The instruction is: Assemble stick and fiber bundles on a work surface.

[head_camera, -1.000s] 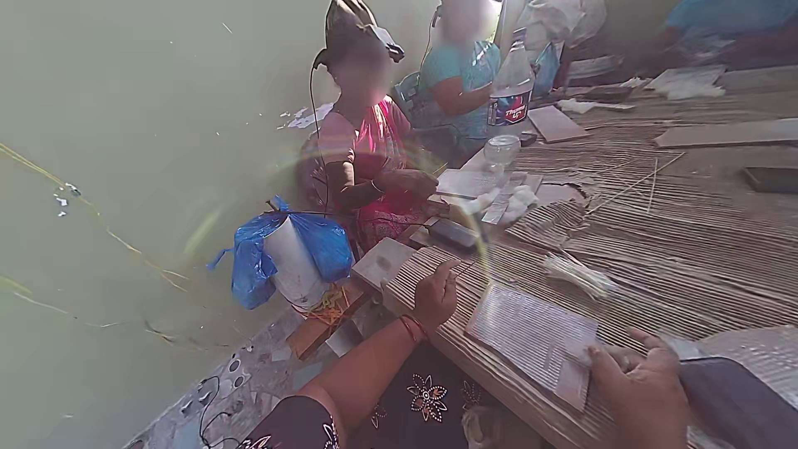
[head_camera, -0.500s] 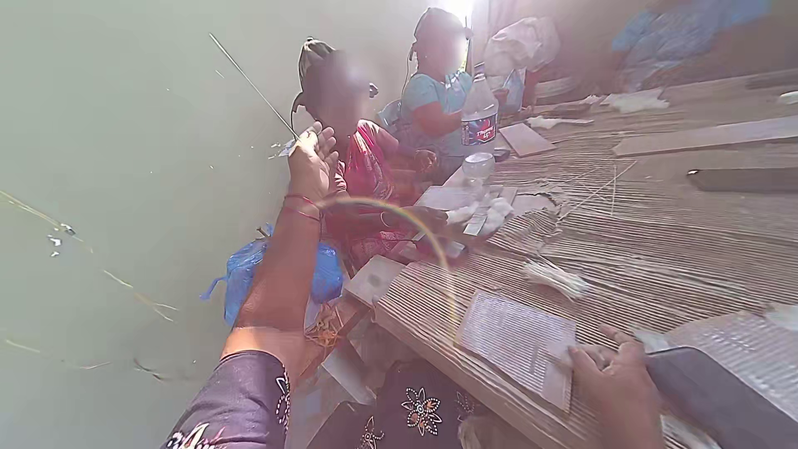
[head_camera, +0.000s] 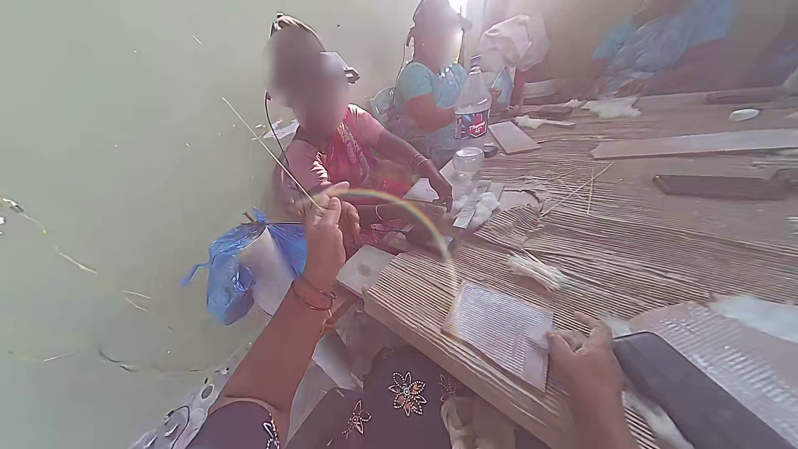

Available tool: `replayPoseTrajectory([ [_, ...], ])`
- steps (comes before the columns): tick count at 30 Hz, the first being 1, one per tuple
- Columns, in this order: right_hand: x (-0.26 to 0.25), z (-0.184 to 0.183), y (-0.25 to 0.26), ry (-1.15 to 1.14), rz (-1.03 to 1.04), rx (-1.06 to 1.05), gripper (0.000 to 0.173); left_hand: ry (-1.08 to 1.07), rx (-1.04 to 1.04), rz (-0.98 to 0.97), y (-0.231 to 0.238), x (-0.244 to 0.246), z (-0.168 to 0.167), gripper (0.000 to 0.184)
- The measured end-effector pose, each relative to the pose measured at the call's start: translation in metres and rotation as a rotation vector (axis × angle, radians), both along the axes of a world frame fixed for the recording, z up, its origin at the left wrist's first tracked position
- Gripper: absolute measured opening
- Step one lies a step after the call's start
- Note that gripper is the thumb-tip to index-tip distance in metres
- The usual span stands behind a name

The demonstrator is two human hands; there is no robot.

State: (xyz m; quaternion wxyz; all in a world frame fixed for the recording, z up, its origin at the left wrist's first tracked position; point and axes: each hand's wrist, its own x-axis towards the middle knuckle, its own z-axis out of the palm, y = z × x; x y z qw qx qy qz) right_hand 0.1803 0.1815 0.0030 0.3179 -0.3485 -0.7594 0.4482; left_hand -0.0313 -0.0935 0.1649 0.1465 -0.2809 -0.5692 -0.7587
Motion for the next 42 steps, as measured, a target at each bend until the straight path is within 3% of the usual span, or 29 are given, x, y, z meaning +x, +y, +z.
replayPoseTrajectory([
  [3,0.0,-0.001,-0.002,-0.002,-0.019,-0.014,0.061,-0.337,-0.069,-0.153,0.04,0.029,-0.062,0.034],
  [7,-0.001,0.001,-0.001,0.011,-0.014,-0.025,0.061,-0.553,-0.161,-0.342,0.077,0.06,-0.092,0.028],
  [14,-0.001,-0.004,0.0,0.056,-0.004,-0.018,0.061,-0.283,-0.432,-0.414,0.085,0.061,-0.14,0.036],
  [22,-0.001,-0.006,0.001,0.104,0.0,-0.061,0.062,-0.243,-0.567,-0.338,0.085,0.052,-0.16,0.039],
  [25,-0.001,-0.004,0.008,0.188,-0.001,-0.104,0.063,-0.261,-0.515,-0.34,0.092,0.049,-0.166,0.033],
  [32,-0.007,0.017,-0.011,0.32,0.084,-0.23,0.065,-0.492,-0.476,-0.533,0.104,0.054,-0.147,0.02],
  [35,-0.014,0.021,-0.018,0.317,0.103,-0.25,0.066,-0.498,-0.514,-0.661,0.117,0.057,-0.144,0.015],
  [42,-0.036,0.017,-0.032,0.361,0.14,-0.236,0.069,-0.584,-0.502,-0.694,0.125,0.056,-0.14,0.012],
])
